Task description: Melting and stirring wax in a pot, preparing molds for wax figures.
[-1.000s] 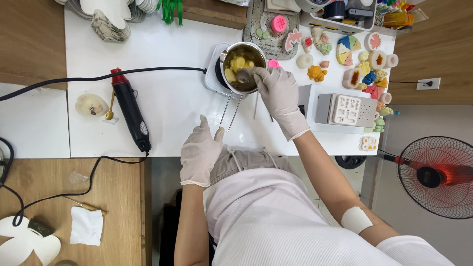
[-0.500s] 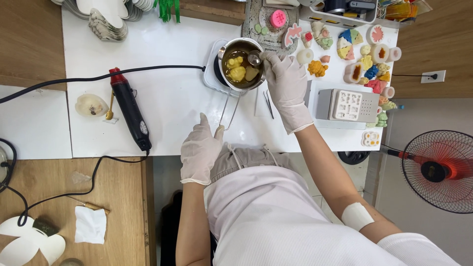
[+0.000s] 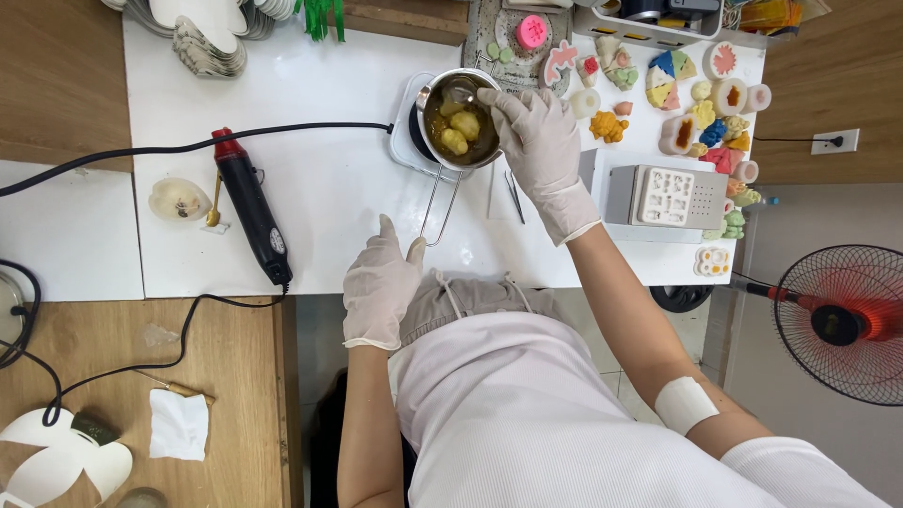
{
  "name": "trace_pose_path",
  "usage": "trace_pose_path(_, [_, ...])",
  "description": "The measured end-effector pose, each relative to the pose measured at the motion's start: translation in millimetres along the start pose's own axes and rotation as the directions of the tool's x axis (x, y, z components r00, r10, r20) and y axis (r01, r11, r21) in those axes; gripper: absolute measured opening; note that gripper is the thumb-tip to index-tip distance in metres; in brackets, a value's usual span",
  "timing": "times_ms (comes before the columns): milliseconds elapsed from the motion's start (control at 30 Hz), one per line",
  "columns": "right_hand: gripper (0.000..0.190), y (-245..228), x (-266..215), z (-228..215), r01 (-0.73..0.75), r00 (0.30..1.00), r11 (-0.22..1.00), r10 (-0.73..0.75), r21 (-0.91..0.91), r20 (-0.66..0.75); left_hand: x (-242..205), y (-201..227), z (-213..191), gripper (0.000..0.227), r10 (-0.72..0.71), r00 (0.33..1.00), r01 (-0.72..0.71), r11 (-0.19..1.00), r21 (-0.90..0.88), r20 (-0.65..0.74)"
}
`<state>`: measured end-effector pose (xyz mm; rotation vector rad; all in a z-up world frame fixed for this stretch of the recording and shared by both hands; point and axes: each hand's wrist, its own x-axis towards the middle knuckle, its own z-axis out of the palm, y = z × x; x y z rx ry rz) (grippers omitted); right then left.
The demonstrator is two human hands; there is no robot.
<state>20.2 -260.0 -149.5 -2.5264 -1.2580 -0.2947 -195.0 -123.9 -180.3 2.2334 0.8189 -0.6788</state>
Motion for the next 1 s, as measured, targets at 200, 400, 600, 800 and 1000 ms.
trace_pose_path(200, [0.022, -0.3, -0.9, -0.3, -0.065, 0.997, 0.996, 0.067, 0.054, -0.034, -0.6, 5.9, 0.1, 0.078, -0.003, 1.000, 0.002, 1.000, 0.029, 0.019])
trace_pose_path(400, [0.017, -11.7, -3.1, 3.3, -0.080, 0.997, 0.994, 0.079, 0.069, 0.019, -0.5, 2.8, 2.5, 0.078, 0.024, 1.000, -0.024, 0.999, 0.025, -0.010])
trace_pose_path(600, [0.017, -5.7, -10.8, 10.0, -0.031, 0.997, 0.996, 0.026, 0.083, 0.068, -0.2, 0.0, 5.1, 0.078, 0.007, 1.000, -0.007, 0.999, 0.035, -0.006])
trace_pose_path(800, [0.017, 8.9, -14.7, 8.3, 0.000, 0.997, 0.999, 0.004, -0.050, 0.073, 1.9, -0.7, 8.2, 0.078, 0.013, 1.000, -0.012, 0.999, 0.042, -0.022])
trace_pose_path(1000, [0.019, 16.9, -9.7, 13.0, 0.013, 1.000, 0.993, -0.016, -0.120, -0.023, 1.1, 1.5, 5.8, 0.078, 0.014, 1.000, -0.014, 0.999, 0.036, 0.005])
